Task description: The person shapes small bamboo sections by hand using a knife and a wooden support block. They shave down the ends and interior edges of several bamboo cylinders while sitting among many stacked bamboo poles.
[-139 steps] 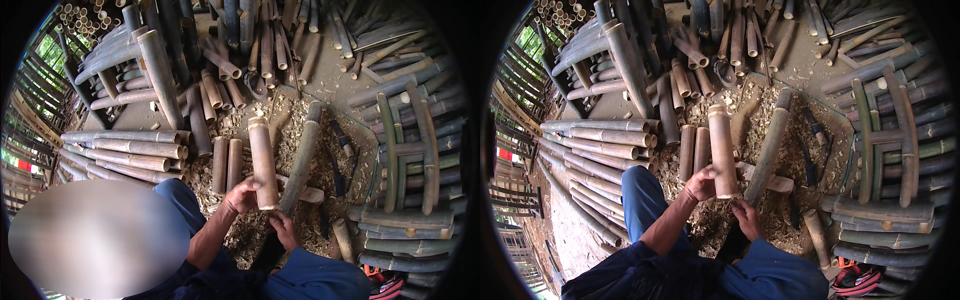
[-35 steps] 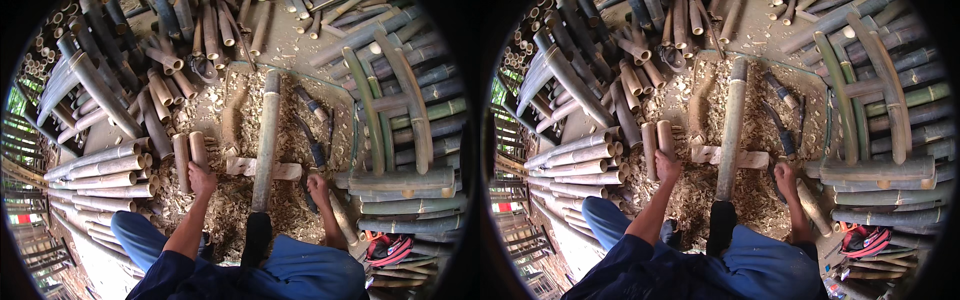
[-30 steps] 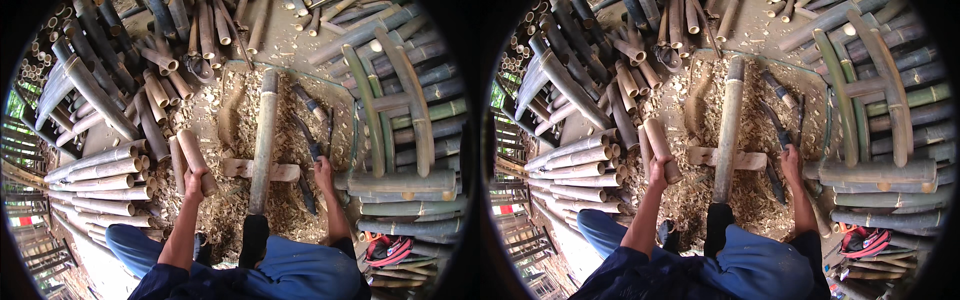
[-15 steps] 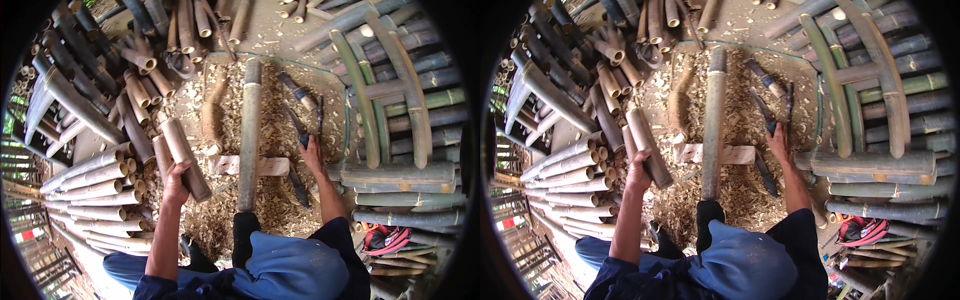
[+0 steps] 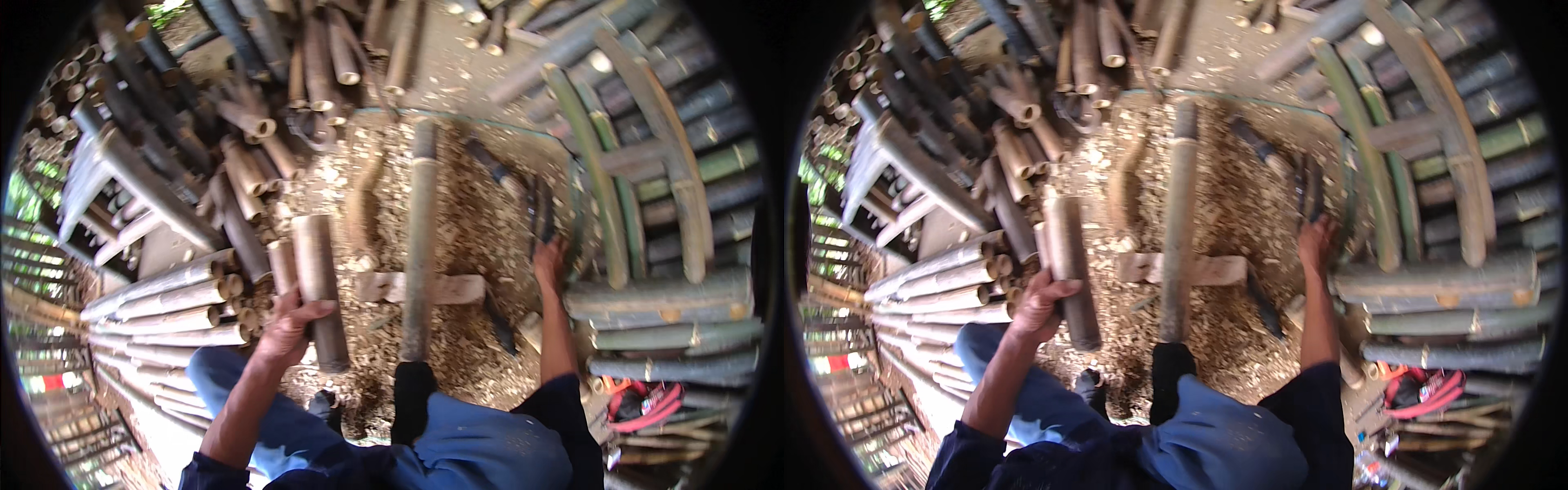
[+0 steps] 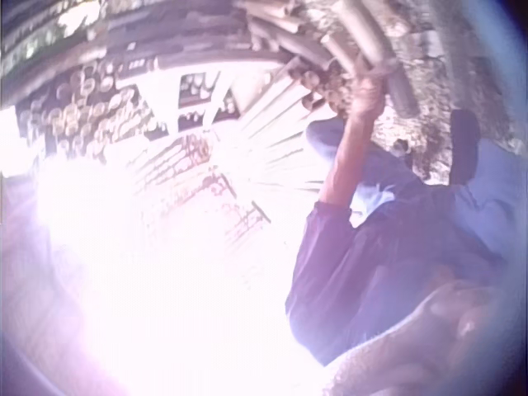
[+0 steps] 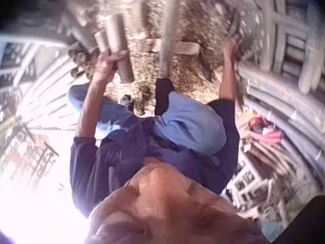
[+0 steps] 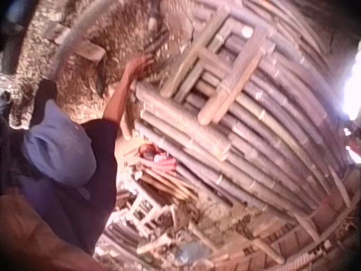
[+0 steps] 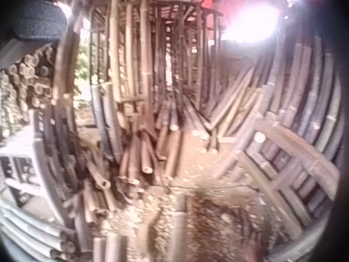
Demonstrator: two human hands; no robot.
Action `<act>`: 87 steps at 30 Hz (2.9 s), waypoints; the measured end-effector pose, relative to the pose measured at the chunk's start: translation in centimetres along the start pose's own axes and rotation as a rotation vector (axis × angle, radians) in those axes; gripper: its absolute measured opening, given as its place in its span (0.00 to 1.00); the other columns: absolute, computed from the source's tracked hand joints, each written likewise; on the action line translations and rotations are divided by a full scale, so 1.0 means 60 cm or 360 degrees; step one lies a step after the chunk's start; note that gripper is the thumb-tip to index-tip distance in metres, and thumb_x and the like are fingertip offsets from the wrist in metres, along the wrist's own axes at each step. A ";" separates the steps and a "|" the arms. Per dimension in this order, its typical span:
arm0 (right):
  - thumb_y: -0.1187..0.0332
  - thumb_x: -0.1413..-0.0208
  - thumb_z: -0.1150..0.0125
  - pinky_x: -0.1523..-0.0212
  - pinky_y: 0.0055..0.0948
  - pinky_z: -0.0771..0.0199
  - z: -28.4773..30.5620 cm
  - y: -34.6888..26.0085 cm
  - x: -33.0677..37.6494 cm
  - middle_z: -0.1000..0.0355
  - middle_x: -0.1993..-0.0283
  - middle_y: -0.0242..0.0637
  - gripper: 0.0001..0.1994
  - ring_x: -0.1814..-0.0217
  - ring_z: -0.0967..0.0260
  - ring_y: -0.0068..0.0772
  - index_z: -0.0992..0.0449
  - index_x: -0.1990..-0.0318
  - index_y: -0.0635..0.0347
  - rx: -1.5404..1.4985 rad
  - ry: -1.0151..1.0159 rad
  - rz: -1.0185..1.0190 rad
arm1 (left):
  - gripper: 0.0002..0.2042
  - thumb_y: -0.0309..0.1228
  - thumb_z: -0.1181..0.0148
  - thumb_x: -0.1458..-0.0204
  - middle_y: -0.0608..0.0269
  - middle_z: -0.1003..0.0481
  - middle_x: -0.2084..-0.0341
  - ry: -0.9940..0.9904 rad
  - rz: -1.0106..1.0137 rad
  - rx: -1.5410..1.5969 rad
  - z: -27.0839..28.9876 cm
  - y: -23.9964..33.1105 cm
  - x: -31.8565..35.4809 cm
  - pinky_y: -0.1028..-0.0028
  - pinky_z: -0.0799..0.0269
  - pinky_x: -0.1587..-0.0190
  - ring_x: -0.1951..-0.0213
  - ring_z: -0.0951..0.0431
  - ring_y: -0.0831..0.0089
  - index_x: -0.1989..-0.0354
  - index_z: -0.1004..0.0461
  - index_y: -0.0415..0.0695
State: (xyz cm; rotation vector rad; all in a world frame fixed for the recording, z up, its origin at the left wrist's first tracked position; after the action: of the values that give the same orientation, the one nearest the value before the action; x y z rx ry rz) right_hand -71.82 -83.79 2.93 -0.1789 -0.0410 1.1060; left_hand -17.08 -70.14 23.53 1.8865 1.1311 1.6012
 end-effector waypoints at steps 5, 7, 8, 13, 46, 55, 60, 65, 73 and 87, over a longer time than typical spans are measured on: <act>0.64 0.38 0.36 0.45 0.56 0.28 0.123 -0.070 0.192 0.28 0.47 0.61 0.22 0.44 0.29 0.66 0.30 0.41 0.67 -0.0275 -0.0196 0.0610 | 0.35 0.30 0.27 0.50 0.58 0.26 0.51 -0.0192 -0.0228 0.0054 -0.021 0.013 -0.027 0.65 0.27 0.43 0.50 0.24 0.69 0.35 0.36 0.32; 0.65 0.39 0.36 0.49 0.58 0.25 0.123 -0.083 0.273 0.25 0.53 0.63 0.19 0.47 0.27 0.67 0.27 0.47 0.69 -0.0190 -0.0674 0.0528 | 0.38 0.35 0.27 0.49 0.56 0.27 0.49 -0.0168 -0.0297 0.0222 0.005 0.005 -0.047 0.62 0.26 0.41 0.49 0.24 0.67 0.33 0.39 0.31; 0.65 0.43 0.31 0.50 0.58 0.24 0.111 -0.046 0.299 0.27 0.49 0.61 0.23 0.45 0.28 0.67 0.29 0.44 0.66 -0.0067 -0.0748 0.0547 | 0.39 0.39 0.28 0.48 0.54 0.28 0.48 -0.0172 -0.0220 0.0284 -0.003 -0.001 -0.063 0.59 0.25 0.41 0.48 0.24 0.65 0.32 0.40 0.33; 0.72 0.53 0.24 0.48 0.56 0.24 0.101 -0.006 0.369 0.35 0.38 0.59 0.33 0.42 0.30 0.68 0.34 0.40 0.63 -0.0066 -0.0690 0.0629 | 0.34 0.43 0.31 0.45 0.56 0.23 0.54 -0.0199 -0.0089 0.0515 -0.013 -0.014 -0.102 0.56 0.22 0.44 0.52 0.20 0.63 0.35 0.35 0.36; 0.69 0.44 0.37 0.70 0.33 0.29 0.231 -0.016 0.204 0.24 0.67 0.34 0.06 0.72 0.31 0.26 0.23 0.60 0.58 -0.0968 -0.0131 0.0206 | 0.41 0.20 0.26 0.50 0.61 0.30 0.40 -0.0556 -0.0305 0.0651 -0.005 -0.020 -0.091 0.60 0.26 0.35 0.40 0.27 0.63 0.26 0.37 0.55; 0.53 0.33 0.38 0.86 0.25 0.36 0.206 -0.334 0.448 0.26 0.70 0.35 0.20 0.81 0.29 0.25 0.24 0.47 0.62 -0.2355 -0.1675 -0.0580 | 0.41 0.22 0.25 0.51 0.58 0.35 0.32 -0.0566 -0.0679 -0.0025 -0.087 -0.034 -0.060 0.63 0.32 0.31 0.32 0.35 0.67 0.26 0.37 0.50; 0.55 0.32 0.40 0.85 0.27 0.34 0.231 -0.377 0.440 0.26 0.68 0.37 0.23 0.81 0.31 0.28 0.29 0.39 0.64 -0.2809 -0.1750 -0.0600 | 0.42 0.24 0.31 0.48 0.53 0.36 0.31 -0.0724 -0.0586 -0.0089 -0.078 -0.030 -0.050 0.60 0.33 0.31 0.32 0.33 0.64 0.23 0.44 0.50; 0.59 0.33 0.40 0.83 0.25 0.33 0.287 -0.385 0.430 0.25 0.63 0.38 0.24 0.80 0.32 0.25 0.29 0.36 0.67 -0.2622 -0.1593 -0.0363 | 0.48 0.29 0.24 0.61 0.49 0.28 0.45 -0.0347 -0.0960 -0.1581 -0.086 -0.001 -0.017 0.55 0.24 0.40 0.42 0.25 0.52 0.25 0.39 0.56; 0.55 0.28 0.45 0.82 0.17 0.34 0.328 -0.380 0.403 0.25 0.59 0.38 0.23 0.72 0.32 0.16 0.24 0.41 0.69 -0.2047 -0.0872 0.0277 | 0.32 0.30 0.26 0.53 0.52 0.25 0.44 -0.0397 -0.0722 0.0242 -0.022 0.023 -0.055 0.53 0.29 0.34 0.40 0.25 0.58 0.38 0.32 0.38; 0.69 0.48 0.24 0.81 0.23 0.29 0.297 -0.387 0.449 0.24 0.54 0.43 0.42 0.69 0.25 0.30 0.42 0.28 0.69 -0.3007 -0.1528 -0.0176 | 0.33 0.35 0.32 0.53 0.45 0.25 0.44 -0.0641 -0.0301 0.1074 -0.025 0.004 -0.067 0.50 0.36 0.30 0.40 0.25 0.52 0.38 0.32 0.33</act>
State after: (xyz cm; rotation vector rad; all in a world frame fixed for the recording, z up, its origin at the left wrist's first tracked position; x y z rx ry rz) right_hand -41.32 -67.67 22.80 -1.2652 -1.9440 0.6069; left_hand -18.47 -73.72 21.63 2.2659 1.7245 0.7195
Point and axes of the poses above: each hand's wrist, its own x-axis away from the middle knuckle, its own z-axis out of the back of the hand, y = z × x, the point moved 4 cm from there along -x, towards the middle knuckle
